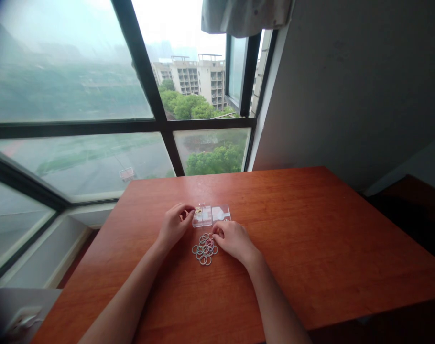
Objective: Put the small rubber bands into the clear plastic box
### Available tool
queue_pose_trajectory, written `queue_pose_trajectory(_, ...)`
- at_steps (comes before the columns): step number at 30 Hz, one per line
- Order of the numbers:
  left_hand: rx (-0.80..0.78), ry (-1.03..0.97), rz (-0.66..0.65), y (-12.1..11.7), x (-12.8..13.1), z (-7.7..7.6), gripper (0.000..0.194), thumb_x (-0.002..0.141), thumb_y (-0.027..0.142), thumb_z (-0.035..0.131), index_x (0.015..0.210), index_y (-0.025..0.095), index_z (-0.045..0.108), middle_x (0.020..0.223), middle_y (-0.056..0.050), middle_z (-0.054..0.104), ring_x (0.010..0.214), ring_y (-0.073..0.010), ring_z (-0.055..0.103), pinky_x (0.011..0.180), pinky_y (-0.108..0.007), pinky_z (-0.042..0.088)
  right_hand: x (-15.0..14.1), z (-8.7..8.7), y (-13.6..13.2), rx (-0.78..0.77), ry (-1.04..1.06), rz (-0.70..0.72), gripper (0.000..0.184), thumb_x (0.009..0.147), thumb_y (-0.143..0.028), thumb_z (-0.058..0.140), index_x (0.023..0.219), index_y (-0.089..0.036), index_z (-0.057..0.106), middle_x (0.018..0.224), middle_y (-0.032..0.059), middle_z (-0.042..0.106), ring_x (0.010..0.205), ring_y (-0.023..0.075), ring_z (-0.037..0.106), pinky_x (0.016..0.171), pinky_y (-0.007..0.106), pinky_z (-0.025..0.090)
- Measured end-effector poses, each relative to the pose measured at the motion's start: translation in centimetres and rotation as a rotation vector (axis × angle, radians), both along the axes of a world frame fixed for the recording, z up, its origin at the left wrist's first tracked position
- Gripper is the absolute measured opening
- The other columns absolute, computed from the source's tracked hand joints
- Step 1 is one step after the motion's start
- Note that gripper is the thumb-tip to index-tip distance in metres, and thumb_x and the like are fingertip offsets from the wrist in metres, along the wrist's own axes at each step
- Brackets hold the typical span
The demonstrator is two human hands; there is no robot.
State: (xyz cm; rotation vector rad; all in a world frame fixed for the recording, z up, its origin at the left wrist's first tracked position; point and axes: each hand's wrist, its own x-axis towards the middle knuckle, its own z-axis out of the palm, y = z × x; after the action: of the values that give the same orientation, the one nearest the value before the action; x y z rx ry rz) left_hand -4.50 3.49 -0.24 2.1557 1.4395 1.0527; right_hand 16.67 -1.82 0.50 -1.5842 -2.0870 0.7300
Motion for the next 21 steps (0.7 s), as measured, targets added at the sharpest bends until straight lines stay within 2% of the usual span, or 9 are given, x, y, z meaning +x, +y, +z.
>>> queue_pose_trajectory(7, 0.007, 0.028, 0.002, -0.1, -0.1, 0.2, 0.012, 0.085, 0.02, 0.053, 0.081, 0.018, 0.064, 0.073, 0.0, 0.06, 0.065, -0.0122, 0.051, 0.064, -0.024, 0.04, 0.0, 0.2, 0.0, -0.018, -0.01, -0.001, 0.005, 0.079, -0.022, 0.063, 0.079, -0.022, 0.068, 0.068, -0.0034, 0.065, 0.062, 0.0108, 0.055, 0.057, 0.022, 0.03)
queue_pose_trajectory(14, 0.015, 0.043, 0.004, -0.2, -0.2, 0.7, 0.012, 0.085, 0.02, 0.052, 0.081, 0.019, 0.063, 0.073, 0.0, 0.059, 0.065, -0.0121, 0.052, 0.064, -0.023, 0.039, 0.1, -0.2, -0.1, 0.013, -0.012, 0.012, 0.01, 0.079, -0.021, 0.063, 0.087, -0.024, 0.069, 0.07, -0.0038, 0.065, 0.062, 0.0109, 0.054, 0.056, 0.022, 0.029)
queue_pose_trajectory(21, 0.018, 0.041, 0.014, -0.2, -0.4, 1.0, 0.011, 0.085, 0.019, 0.052, 0.081, 0.019, 0.062, 0.073, 0.0, 0.058, 0.065, -0.0121, 0.051, 0.063, -0.023, 0.039, 0.0, -0.2, -0.1, 0.012, -0.007, 0.016, 0.006, 0.08, -0.021, 0.062, 0.081, -0.023, 0.068, 0.068, -0.0033, 0.065, 0.06, 0.0105, 0.053, 0.055, 0.022, 0.028)
